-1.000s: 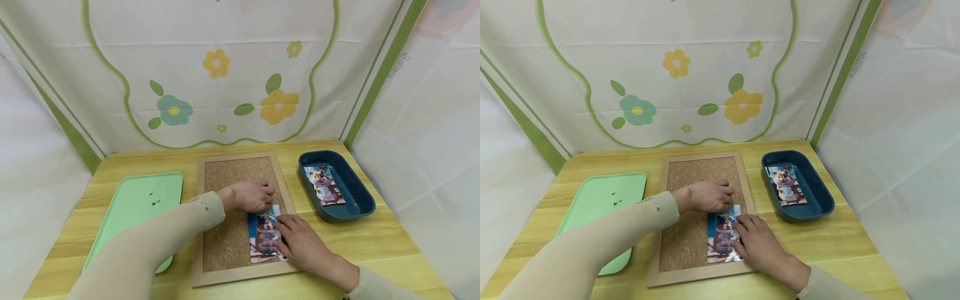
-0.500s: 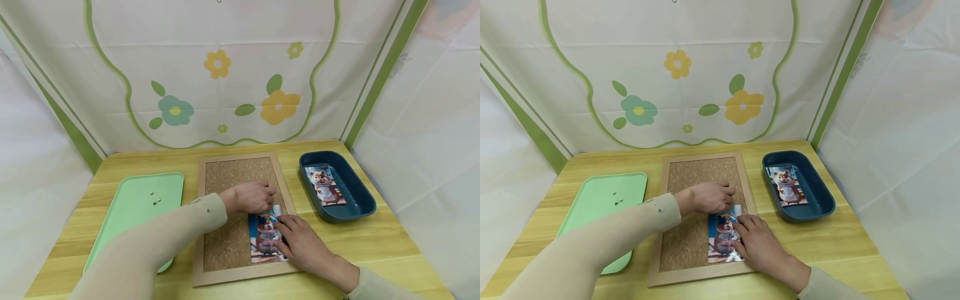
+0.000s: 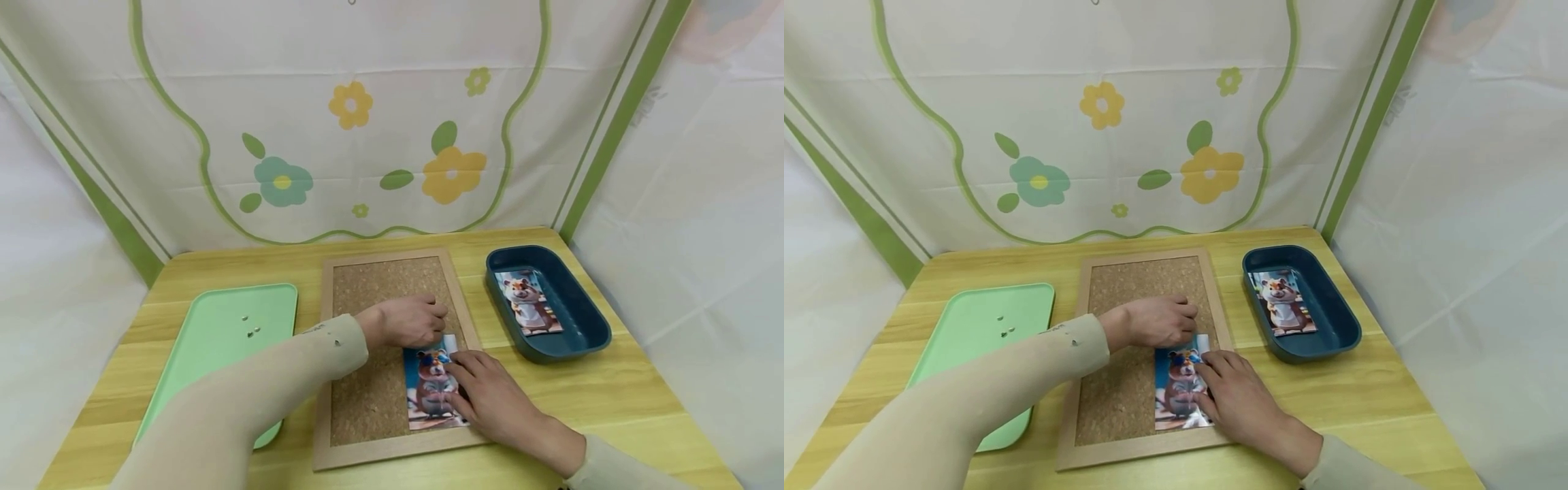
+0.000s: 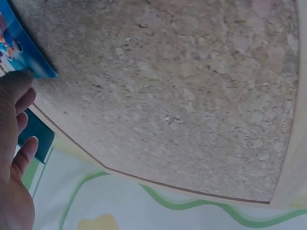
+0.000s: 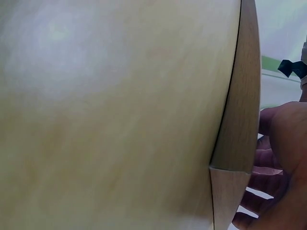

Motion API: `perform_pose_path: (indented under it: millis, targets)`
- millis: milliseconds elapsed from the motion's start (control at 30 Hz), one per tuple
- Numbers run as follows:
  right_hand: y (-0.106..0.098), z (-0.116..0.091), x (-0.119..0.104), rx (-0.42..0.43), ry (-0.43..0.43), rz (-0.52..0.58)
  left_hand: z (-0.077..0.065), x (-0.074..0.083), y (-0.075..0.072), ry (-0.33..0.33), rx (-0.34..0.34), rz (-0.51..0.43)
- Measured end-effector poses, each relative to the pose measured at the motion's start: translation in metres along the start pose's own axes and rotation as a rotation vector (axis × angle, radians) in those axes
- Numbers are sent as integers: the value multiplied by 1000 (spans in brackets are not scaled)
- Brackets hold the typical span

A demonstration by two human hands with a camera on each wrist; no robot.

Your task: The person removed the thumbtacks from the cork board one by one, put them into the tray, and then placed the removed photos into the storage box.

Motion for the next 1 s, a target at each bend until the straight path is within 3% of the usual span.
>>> perform_pose_path:
  millis: [433,1000]
  targets:
    - [2,0,-1,4,-3,-11,-3,-1,19,-10,102,-5]
    - [1,0,-1,1,4,-13,-6,-2,21,-30,85,-8]
Point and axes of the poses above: each hand's wrist, its own z-axis towards the middle knuckle, its own y-axis out of the palm, x = y × z, the point moved 1 cm from there along z, towards the middle knuckle, and after that the axes turned 5 degrees about x, right-handed, at the moved point
